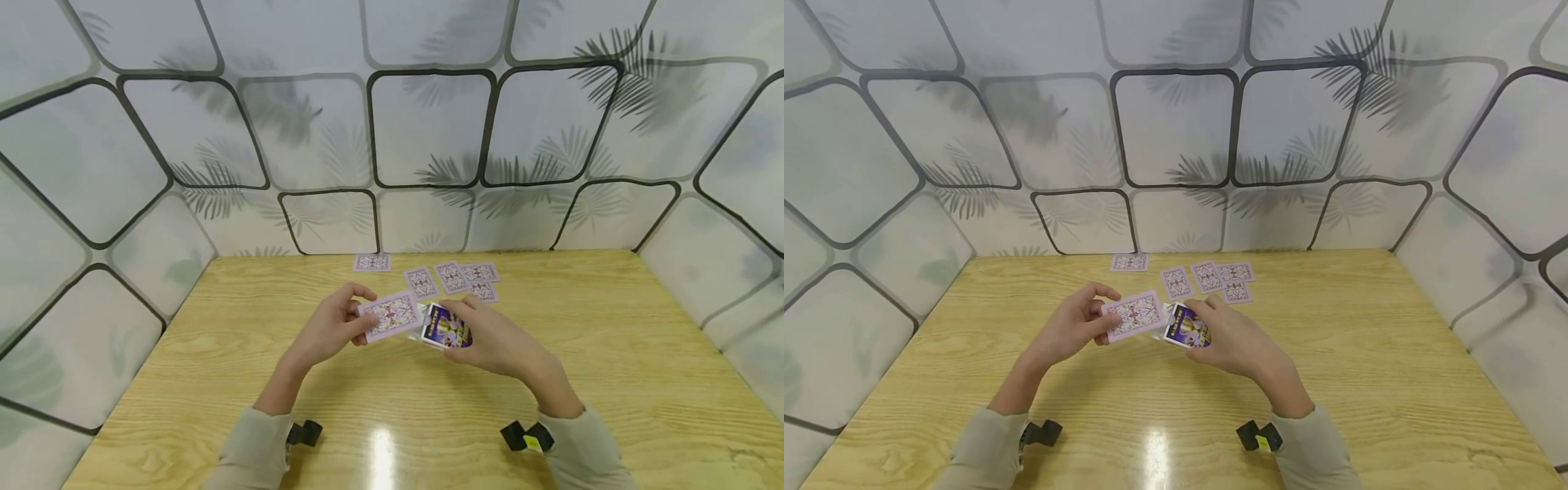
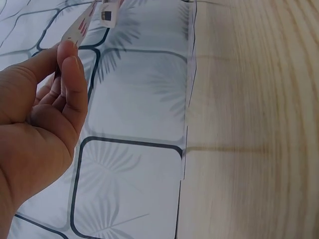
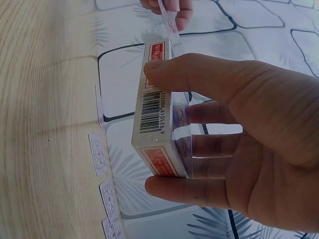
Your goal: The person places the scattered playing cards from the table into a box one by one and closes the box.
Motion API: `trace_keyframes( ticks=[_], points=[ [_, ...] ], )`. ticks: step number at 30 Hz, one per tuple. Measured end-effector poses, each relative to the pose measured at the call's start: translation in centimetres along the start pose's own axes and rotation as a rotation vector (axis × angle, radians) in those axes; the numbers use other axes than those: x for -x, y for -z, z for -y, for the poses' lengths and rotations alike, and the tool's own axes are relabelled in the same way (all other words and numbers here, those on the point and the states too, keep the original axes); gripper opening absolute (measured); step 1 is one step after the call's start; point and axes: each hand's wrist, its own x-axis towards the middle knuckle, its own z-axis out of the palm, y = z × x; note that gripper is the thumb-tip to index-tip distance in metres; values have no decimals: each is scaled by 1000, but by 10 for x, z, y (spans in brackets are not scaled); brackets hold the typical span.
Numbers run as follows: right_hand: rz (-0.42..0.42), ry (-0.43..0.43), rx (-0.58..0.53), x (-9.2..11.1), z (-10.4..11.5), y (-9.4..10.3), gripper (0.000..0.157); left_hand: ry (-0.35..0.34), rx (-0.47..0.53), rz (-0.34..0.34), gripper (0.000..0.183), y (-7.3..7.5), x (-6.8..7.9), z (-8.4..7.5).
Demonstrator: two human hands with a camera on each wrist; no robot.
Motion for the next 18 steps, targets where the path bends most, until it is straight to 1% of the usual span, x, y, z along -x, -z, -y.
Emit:
trace_keyframes(
  ticks=[4,10,18],
  points=[
    [-1,1,4,0,0,0,73,9,-7,7,30,-4,0,0],
    [-1,11,14,0,-1,0,72,16,-15,-2,30,-5,0,0],
    [7,6,26,1,1,0,73,-1,-43,12,28,-7,0,0]
  ],
)
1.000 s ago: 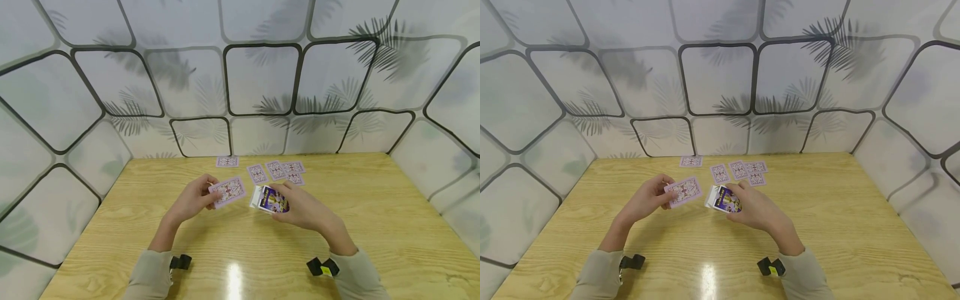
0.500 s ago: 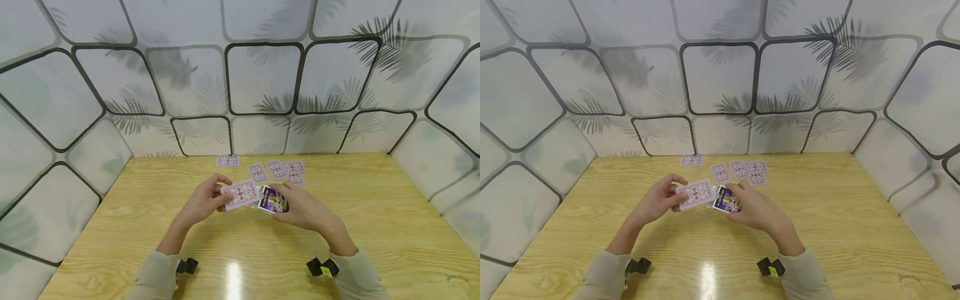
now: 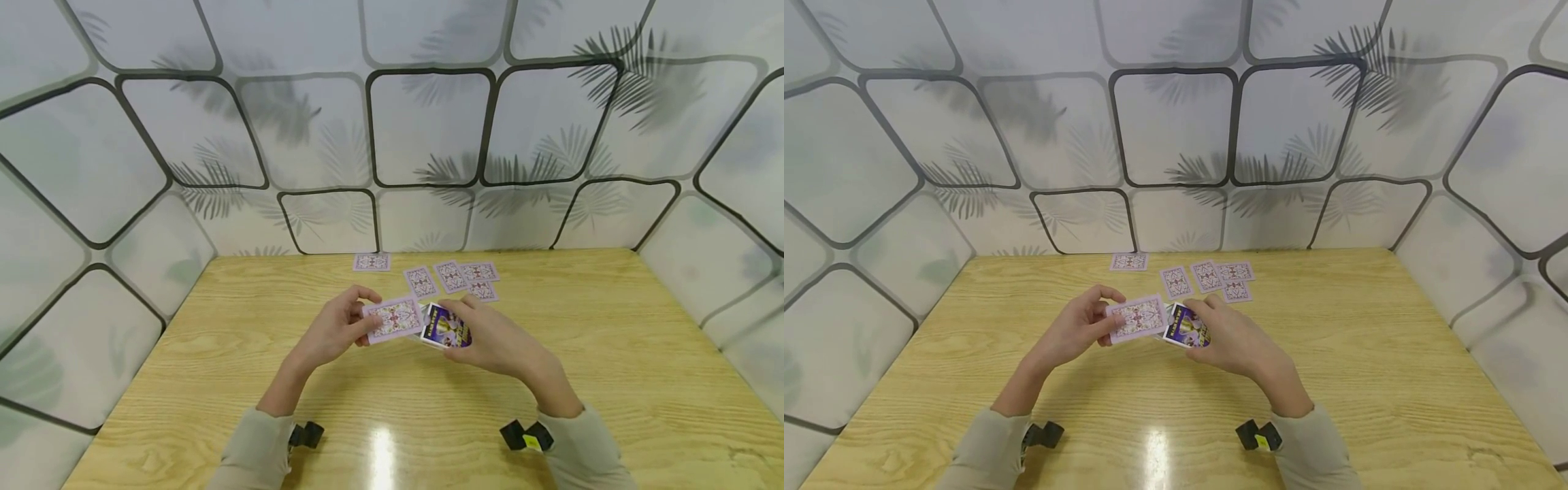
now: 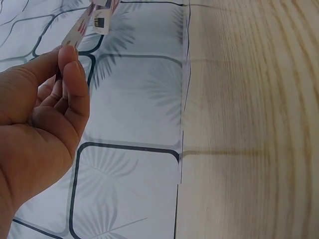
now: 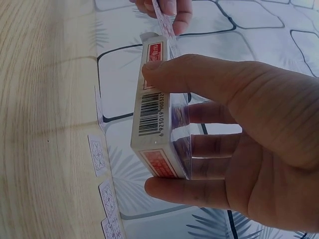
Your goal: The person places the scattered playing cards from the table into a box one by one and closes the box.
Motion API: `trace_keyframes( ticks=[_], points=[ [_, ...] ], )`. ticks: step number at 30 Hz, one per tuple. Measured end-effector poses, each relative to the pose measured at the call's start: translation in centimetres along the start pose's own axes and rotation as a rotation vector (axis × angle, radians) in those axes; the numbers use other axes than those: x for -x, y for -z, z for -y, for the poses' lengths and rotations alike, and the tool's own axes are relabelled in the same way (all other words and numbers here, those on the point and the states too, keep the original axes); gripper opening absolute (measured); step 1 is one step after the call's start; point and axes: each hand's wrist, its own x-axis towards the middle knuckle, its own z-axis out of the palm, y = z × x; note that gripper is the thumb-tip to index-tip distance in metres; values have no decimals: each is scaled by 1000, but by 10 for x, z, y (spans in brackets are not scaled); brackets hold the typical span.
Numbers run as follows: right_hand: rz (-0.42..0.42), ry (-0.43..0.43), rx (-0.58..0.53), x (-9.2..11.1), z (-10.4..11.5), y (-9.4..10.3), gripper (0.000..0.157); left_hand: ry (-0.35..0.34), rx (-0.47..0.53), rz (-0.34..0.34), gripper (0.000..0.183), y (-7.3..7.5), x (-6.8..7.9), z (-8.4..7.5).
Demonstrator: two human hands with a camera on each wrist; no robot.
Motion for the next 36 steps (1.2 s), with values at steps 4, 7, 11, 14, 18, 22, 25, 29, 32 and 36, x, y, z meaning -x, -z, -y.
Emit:
trace_keyframes(
  ticks=[4,7,11,14,18,22,25,29,32,36],
  points=[
    [8,-5,-8,0,1,0,73,-24,-20,10,26,-1,0,1],
    [11,-7,-5,0,2,0,73,-44,-35,15,25,-2,1,2],
    [11,-5,-3,0,2,0,72,-61,-47,15,25,-2,1,2],
    [11,4,-9,1,2,-1,72,-71,-60,12,25,-2,1,2],
    [13,10,-6,0,3,-1,73,-85,-85,15,25,-1,1,3],
    [25,-2,7,0,5,0,74,-88,-102,19,25,-1,2,4],
    [34,-4,11,-1,6,-1,74,-86,-111,19,25,-1,1,4],
    [37,0,7,-1,6,-2,74,-84,-118,12,25,-2,1,3],
    [37,2,5,-1,7,-2,75,-80,-122,-16,26,-4,1,1],
    [45,-3,3,-1,9,-2,75,-28,-104,-132,30,-8,0,-3]
  ],
)
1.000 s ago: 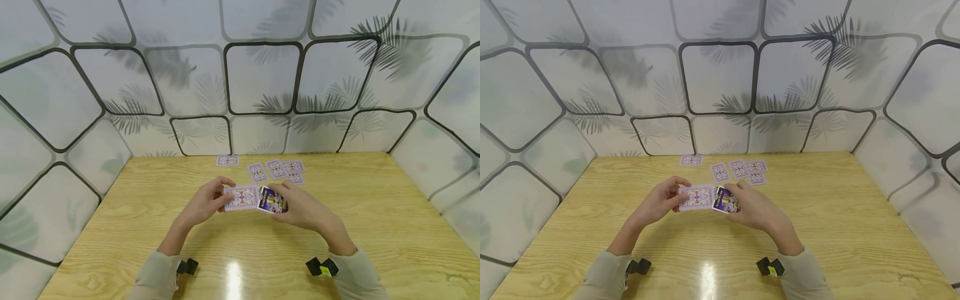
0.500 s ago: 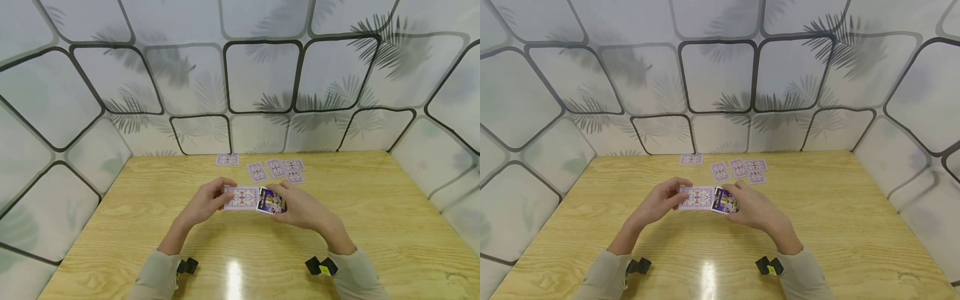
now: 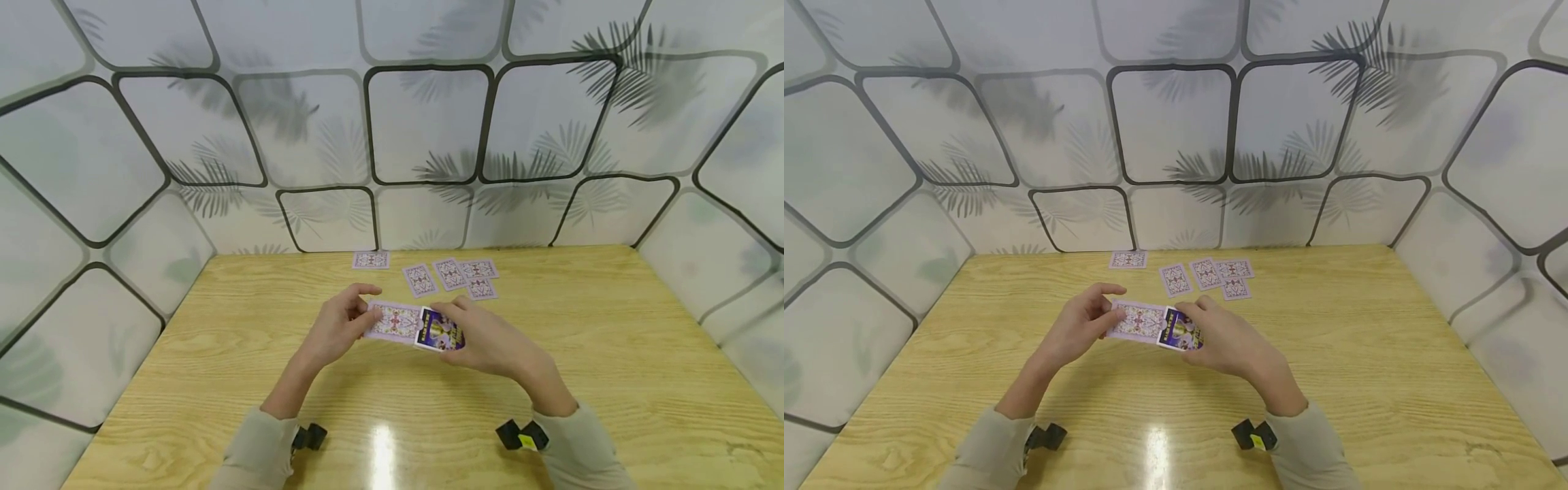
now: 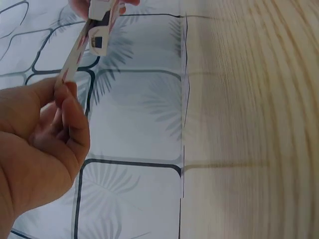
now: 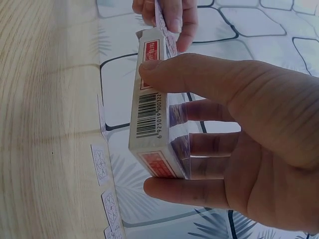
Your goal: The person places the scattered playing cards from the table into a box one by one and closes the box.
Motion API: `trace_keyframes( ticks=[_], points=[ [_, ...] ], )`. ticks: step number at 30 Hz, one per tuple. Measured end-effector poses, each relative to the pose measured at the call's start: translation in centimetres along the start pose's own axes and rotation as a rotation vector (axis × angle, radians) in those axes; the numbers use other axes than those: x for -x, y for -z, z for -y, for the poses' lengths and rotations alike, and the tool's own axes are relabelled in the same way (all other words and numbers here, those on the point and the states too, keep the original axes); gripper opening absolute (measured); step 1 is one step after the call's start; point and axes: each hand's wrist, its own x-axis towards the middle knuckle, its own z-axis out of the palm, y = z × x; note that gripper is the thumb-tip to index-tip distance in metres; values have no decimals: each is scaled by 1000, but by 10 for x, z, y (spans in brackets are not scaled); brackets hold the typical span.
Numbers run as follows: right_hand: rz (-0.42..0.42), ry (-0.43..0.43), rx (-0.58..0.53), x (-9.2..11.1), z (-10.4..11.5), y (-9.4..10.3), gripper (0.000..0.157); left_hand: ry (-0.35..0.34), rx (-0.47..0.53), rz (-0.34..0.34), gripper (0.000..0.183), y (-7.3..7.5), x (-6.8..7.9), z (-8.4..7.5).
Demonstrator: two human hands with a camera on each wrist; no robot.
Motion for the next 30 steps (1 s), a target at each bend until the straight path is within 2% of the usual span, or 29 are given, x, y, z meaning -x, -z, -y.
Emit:
trace_keyframes(
  ticks=[4,8,13,22,30],
  points=[
    [2,0,2,0,1,0,74,84,66,-146,27,-6,0,-5],
    [-1,0,-4,0,1,0,74,88,112,-205,22,-13,0,-9],
    [-1,-10,-17,-1,1,0,74,42,88,-180,20,-18,3,-15],
    [0,-10,-23,0,1,0,75,-20,18,-103,29,-21,7,-25],
    [-6,-11,-16,0,1,0,76,-39,-6,-112,29,-26,9,-28]
  ],
)
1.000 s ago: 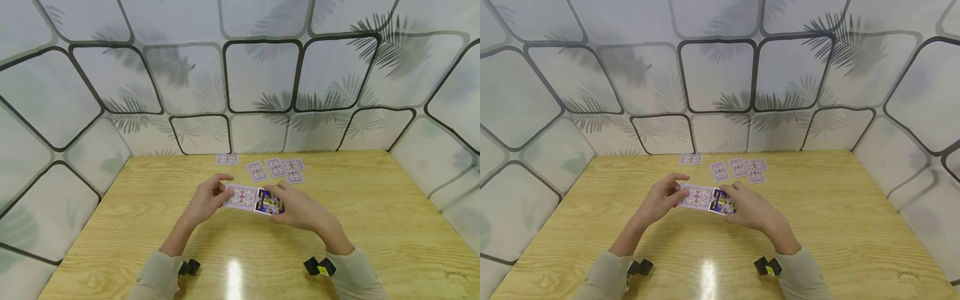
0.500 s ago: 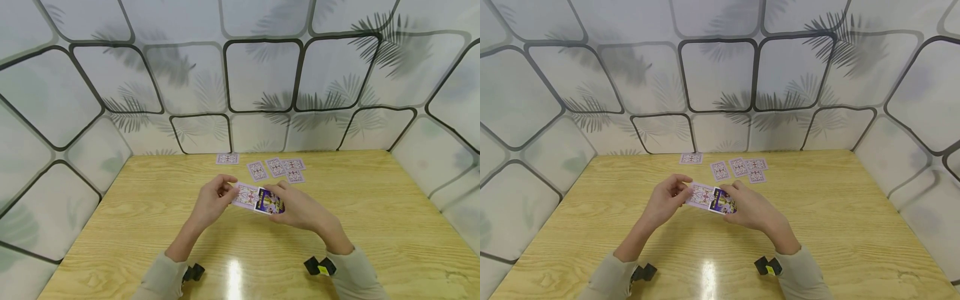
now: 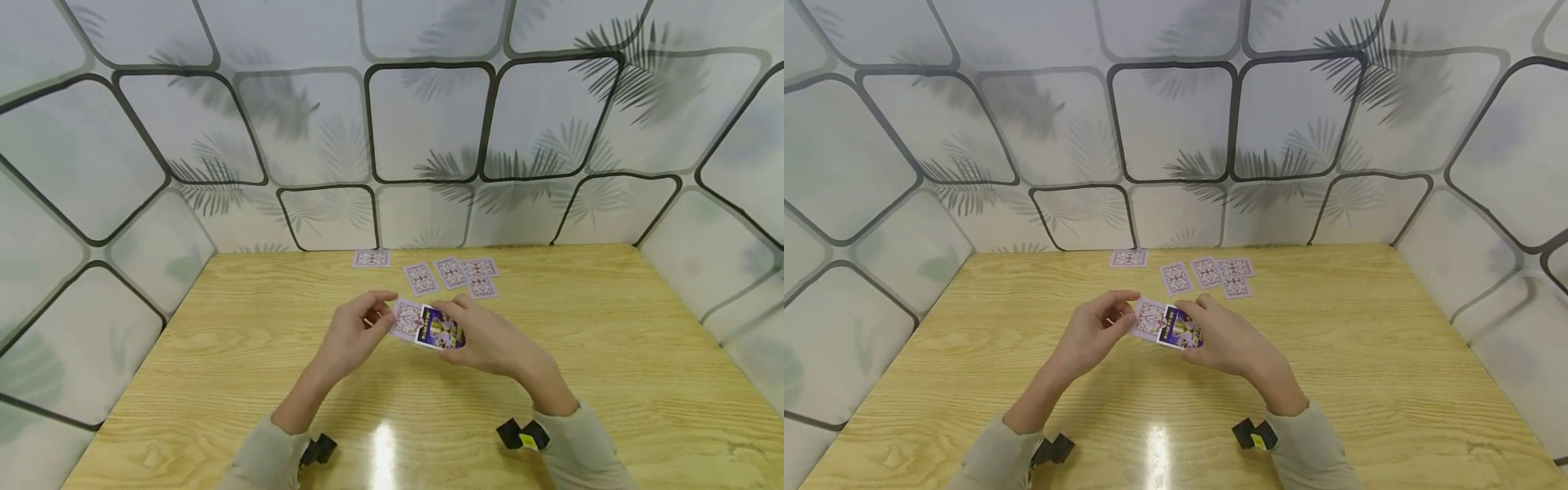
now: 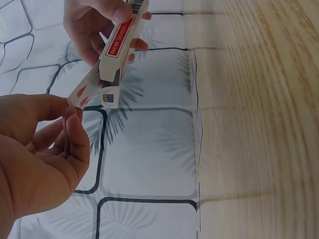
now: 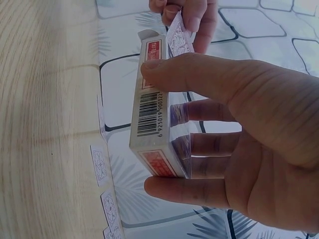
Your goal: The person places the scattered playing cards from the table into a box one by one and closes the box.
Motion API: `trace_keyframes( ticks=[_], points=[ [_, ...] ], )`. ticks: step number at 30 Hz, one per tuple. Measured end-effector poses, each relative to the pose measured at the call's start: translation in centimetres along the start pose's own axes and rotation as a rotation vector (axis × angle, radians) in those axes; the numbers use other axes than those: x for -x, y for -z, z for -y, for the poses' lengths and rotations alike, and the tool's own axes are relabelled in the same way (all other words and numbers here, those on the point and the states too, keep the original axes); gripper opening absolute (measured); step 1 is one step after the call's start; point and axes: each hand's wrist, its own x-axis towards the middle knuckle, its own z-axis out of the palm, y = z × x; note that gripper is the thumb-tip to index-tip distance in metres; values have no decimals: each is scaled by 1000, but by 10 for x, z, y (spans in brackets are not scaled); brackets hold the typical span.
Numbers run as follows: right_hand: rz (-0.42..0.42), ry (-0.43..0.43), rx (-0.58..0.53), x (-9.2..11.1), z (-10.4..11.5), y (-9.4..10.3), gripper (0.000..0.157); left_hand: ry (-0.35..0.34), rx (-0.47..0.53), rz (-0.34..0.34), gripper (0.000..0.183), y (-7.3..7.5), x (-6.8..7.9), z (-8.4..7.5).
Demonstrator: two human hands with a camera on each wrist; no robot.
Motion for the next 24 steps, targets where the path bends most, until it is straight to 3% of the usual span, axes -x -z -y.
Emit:
trace_keyframes(
  ticks=[9,24],
  points=[
    [-12,7,-5,0,1,1,75,-49,-65,-16,30,-5,3,-4],
    [-20,18,-27,1,-1,1,74,-127,-92,54,36,-14,9,-10]
  ],
)
